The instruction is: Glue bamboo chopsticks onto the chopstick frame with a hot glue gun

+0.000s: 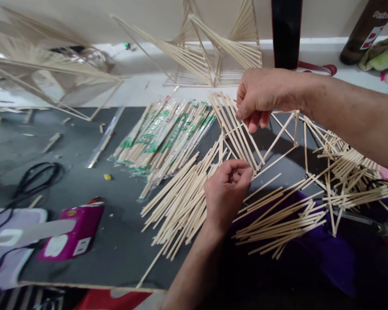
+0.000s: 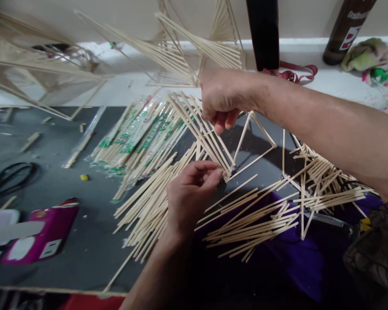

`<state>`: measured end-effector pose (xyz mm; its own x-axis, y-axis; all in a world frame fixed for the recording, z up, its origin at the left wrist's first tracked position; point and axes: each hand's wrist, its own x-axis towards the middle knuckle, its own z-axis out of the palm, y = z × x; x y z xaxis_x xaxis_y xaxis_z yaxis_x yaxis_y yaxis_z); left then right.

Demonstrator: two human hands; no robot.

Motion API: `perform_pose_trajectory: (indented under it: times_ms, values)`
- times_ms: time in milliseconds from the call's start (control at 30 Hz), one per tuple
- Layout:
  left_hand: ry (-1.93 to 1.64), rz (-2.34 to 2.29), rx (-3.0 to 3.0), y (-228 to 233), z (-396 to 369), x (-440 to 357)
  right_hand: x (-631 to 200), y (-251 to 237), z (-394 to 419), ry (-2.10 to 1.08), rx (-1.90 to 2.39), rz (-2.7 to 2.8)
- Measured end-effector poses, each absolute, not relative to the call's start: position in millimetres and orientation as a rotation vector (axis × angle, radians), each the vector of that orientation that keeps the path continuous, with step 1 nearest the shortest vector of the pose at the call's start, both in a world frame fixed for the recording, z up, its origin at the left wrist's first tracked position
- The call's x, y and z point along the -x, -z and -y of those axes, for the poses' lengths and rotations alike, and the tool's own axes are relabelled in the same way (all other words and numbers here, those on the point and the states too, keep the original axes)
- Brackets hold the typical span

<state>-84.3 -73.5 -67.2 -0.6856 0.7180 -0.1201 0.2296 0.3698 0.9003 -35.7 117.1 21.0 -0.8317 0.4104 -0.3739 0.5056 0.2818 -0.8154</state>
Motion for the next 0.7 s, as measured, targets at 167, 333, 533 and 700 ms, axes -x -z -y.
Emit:
perform_pose_trajectory:
  times_ms: [167,333,533,700]
  values:
    - [-1.195,-1.201,-0.207,58.4,84.8,60.5,37.3,-18.8,-119.4,1.608,-0.866,-2.445]
    - [-1.360,-0.821,0.379,59.3,73.5,37.1,36.1,-22.5,-118.4,1.565,-0.852,-2.472]
    - [-1.526,-0.740,0.565,66.2,59.2,34.6,37.0,-24.7,-118.0,1.536,-0.856,-2.451]
    - [-1.518,-0.687,0.581,67.3,58.8,35.8,40.5,-23.0,-121.1,1.509,-0.871,-2.426]
